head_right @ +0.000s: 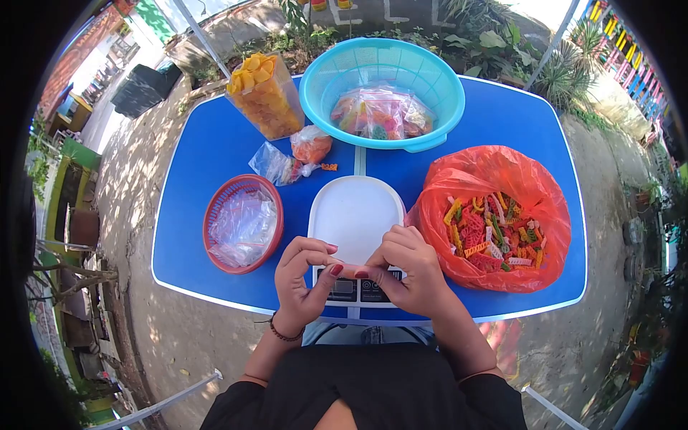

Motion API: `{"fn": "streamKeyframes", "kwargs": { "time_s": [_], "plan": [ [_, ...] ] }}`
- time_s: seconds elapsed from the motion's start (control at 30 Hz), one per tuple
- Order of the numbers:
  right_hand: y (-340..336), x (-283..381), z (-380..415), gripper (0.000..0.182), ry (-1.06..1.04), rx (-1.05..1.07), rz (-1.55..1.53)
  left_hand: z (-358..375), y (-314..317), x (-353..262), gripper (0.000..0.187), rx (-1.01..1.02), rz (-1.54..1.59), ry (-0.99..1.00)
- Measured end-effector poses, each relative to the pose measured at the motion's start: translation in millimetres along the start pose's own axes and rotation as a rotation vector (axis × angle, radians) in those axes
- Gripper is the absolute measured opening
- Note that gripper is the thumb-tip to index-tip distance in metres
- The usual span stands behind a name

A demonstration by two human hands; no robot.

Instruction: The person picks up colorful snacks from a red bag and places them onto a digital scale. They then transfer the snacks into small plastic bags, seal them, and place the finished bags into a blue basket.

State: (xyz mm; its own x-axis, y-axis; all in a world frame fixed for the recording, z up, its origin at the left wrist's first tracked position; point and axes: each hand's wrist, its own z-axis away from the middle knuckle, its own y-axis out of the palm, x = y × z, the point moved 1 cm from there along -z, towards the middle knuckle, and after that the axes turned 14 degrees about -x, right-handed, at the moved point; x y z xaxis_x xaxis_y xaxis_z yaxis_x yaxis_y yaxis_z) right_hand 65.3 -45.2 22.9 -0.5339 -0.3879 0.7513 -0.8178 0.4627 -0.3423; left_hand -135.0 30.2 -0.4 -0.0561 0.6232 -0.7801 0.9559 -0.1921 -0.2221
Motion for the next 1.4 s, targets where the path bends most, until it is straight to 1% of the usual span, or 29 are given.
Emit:
{"fn": "streamKeyframes", "kwargs": {
  "time_s": [0.03,0.1,0.13,0.2,0.23,0.27,0.3,0.33,0.4,0.43,0.5,0.6,0.63,0.67,0.7,0.73,0.77,0.8,0.87,0.9,1.0,1.1,1.2,1.23,1.27,1.33,1.4],
  "plan": [
    [0.1,-0.1,1.2,0.021,0.024,0.005,-0.029,2.3,3.9,4.8,0.013,-0.012,0.105,-0.077],
    [3.2,-0.3,4.5,0.019,0.295,-0.051,-0.248,6.4,11.8,12.5,0.021,-0.037,0.316,-0.233],
    [4.6,-1.3,5.8,0.019,0.429,-0.080,-0.357,5.9,10.4,13.2,0.023,0.024,0.362,-0.315],
    [4.1,-10.4,9.5,0.016,0.508,-0.131,-0.453,4.2,5.9,14.1,0.028,0.149,0.454,-0.477],
    [4.7,-15.6,11.5,0.014,0.547,-0.157,-0.501,3.7,7.2,12.7,0.028,0.104,0.492,-0.530],
    [6.9,-19.2,12.7,0.023,0.513,-0.167,-0.488,4.0,9.8,10.3,0.027,0.057,0.529,-0.584],
    [10.2,-22.2,13.8,0.037,0.480,-0.176,-0.476,4.2,11.6,9.2,0.027,0.009,0.566,-0.638],
    [12.6,-22.9,14.0,0.051,0.446,-0.186,-0.465,3.2,12.5,9.6,0.028,-0.027,0.563,-0.630],
    [12.5,-9.9,13.6,0.066,0.495,-0.070,-0.462,0.1,14.7,11.9,0.029,-0.099,0.558,-0.613],
    [12.3,-5.1,14.3,0.074,0.519,-0.013,-0.458,0.5,16.0,14.3,0.030,-0.090,0.573,-0.616],
    [13.8,-11.9,17.0,0.073,0.528,-0.066,-0.404,1.2,19.3,19.3,0.033,-0.076,0.608,-0.618],
    [16.7,-31.8,20.9,0.056,0.517,-0.141,-0.366,-7.0,18.8,17.7,0.042,0.113,0.439,-0.589],
    [12.9,-35.1,17.6,0.050,0.519,-0.118,-0.324,-12.4,20.9,16.6,0.046,0.155,0.337,-0.576],
    [10.4,-36.2,13.6,0.044,0.523,-0.094,-0.283,-15.5,23.1,18.5,0.044,0.188,0.291,-0.578],
    [7.5,-33.5,5.8,0.033,0.496,-0.051,-0.176,-19.5,26.2,23.0,0.042,0.216,0.246,-0.574],
    [6.7,-33.8,-1.8,0.033,0.510,-0.052,-0.182,-26.1,29.8,26.0,0.040,0.241,0.201,-0.561],
    [5.6,-34.4,-9.9,0.034,0.521,-0.053,-0.187,-34.1,33.4,25.3,0.035,0.163,0.225,-0.502],
    [4.4,-35.3,-19.0,0.034,0.531,-0.056,-0.192,-43.9,37.9,28.5,0.033,0.129,0.218,-0.452],
    [5.7,-49.7,-40.0,0.033,0.363,-0.106,-0.101,-66.3,46.5,35.4,0.031,0.066,0.203,-0.363],
    [7.5,-57.7,-51.6,0.033,0.284,-0.131,-0.057,-83.1,50.3,32.9,0.031,0.069,0.088,-0.342],
    [12.4,-68.8,-96.1,0.031,0.154,-0.333,-0.013,-117.9,66.9,39.3,0.036,0.020,-0.215,-0.062],
    [17.0,-92.6,-130.4,0.023,0.119,-0.309,0.079,-140.2,75.6,54.3,0.040,-0.088,-0.398,0.067],
    [24.4,-105.3,-147.3,0.016,0.052,-0.255,0.209,-153.0,80.2,75.5,0.041,-0.084,-0.439,-0.001],
    [26.8,-107.0,-149.4,0.018,0.041,-0.235,0.209,-153.8,82.0,78.1,0.040,-0.079,-0.462,-0.031],
    [27.2,-107.3,-149.8,0.019,0.020,-0.231,0.211,-150.6,83.6,79.2,0.040,-0.085,-0.556,-0.017],
    [26.2,-104.5,-146.8,0.021,-0.015,-0.223,0.216,-144.6,83.6,62.5,0.040,-0.091,-0.742,0.009],
    [18.7,-91.1,-135.8,0.021,-0.074,-0.224,0.191,-138.6,79.7,57.2,0.038,-0.075,-0.657,0.087]
  ]
}}
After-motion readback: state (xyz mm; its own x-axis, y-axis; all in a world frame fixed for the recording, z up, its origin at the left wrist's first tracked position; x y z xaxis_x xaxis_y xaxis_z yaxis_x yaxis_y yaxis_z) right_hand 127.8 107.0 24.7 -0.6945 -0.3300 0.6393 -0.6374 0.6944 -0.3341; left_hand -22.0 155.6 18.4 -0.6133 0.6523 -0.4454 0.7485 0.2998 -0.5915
